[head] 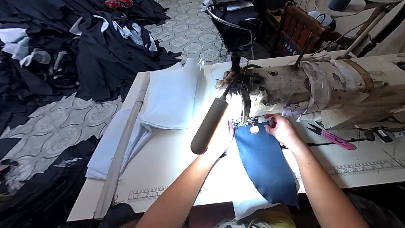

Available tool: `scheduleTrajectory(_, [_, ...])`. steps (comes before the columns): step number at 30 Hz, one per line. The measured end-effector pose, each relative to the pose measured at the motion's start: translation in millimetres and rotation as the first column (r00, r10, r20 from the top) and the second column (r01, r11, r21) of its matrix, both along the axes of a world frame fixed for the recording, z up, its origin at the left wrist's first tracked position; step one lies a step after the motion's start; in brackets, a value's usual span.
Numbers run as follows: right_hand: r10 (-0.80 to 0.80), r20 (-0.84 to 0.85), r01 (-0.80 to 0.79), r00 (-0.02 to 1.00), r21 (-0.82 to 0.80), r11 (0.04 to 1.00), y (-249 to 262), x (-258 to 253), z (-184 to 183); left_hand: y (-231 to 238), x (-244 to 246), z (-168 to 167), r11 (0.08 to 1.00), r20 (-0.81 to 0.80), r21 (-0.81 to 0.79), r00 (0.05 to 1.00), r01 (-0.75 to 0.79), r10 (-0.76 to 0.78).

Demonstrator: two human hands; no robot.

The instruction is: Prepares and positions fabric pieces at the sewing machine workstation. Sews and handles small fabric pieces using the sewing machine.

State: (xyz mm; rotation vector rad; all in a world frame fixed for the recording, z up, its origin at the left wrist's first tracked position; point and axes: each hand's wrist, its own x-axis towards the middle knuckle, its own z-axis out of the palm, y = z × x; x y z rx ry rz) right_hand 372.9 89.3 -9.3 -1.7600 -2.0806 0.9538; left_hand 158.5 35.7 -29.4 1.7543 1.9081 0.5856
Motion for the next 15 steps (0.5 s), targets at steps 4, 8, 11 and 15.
scheduleTrajectory(4, [0.006, 0.031, -0.007, 0.999, 0.043, 0.999, 0, -3, -3, -4, -12, -6, 0.976, -0.103, 0.157, 0.986, 0.149, -0.133])
scheduleTrajectory(8, [0.022, 0.024, -0.023, 0.999, 0.052, 0.998, 0, -3, -1, -12, -16, -1, 0.896, -0.303, 0.193, 0.893, 0.4, -0.333])
scheduleTrajectory(11, [0.038, 0.016, -0.039, 0.999, 0.07, 0.997, 1, -3, -2, -18, -14, 13, 0.786, -0.54, 0.036, 0.674, 0.617, -0.504])
scheduleTrajectory(15, [0.046, 0.015, -0.047, 0.999, 0.054, 0.997, 1, -2, -3, -25, -15, 23, 0.769, -0.445, -0.063, 0.672, 0.636, -0.592])
